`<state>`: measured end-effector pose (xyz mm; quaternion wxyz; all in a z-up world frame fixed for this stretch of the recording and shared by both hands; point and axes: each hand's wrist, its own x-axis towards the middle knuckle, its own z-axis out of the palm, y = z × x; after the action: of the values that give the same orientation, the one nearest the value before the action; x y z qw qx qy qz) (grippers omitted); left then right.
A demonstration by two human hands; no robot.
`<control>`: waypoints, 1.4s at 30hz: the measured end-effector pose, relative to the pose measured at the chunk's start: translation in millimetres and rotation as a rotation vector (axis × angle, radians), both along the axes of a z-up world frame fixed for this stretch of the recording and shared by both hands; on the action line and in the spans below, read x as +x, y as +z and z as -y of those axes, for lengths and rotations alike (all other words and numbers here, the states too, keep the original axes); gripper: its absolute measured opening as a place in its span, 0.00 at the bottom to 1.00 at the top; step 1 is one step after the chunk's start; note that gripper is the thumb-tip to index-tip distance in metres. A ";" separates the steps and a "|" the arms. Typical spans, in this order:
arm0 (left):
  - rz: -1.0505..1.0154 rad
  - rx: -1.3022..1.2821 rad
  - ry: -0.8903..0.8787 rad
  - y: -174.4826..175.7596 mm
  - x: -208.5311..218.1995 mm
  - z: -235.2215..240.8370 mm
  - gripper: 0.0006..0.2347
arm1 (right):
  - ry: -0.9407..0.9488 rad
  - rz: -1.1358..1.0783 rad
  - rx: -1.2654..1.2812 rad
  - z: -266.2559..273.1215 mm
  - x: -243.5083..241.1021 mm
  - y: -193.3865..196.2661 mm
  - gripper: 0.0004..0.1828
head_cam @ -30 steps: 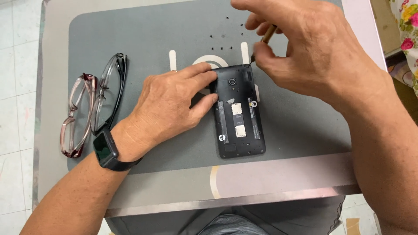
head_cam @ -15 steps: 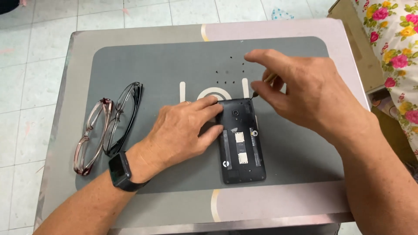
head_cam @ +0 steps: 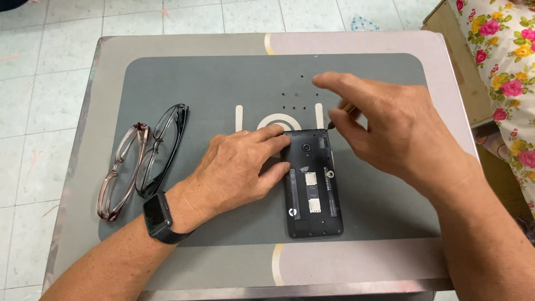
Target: The person uses a screwdriver to remove screws from the back of a smartphone placed on a gray mat. The removed screws are placed on the mat next to the phone. The person continues to unscrew the device throughout the clip.
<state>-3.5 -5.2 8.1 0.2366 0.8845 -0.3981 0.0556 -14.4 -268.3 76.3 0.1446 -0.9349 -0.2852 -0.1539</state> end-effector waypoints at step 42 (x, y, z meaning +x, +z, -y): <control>-0.144 -0.090 0.060 -2.0 6.2 -2.1 0.23 | -0.050 0.098 -0.026 2.6 1.8 -17.6 0.22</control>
<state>2.7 -3.1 6.0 0.3023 0.8862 -0.3506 0.0168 -12.6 -270.9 58.8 0.1144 -0.9350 -0.2704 -0.1991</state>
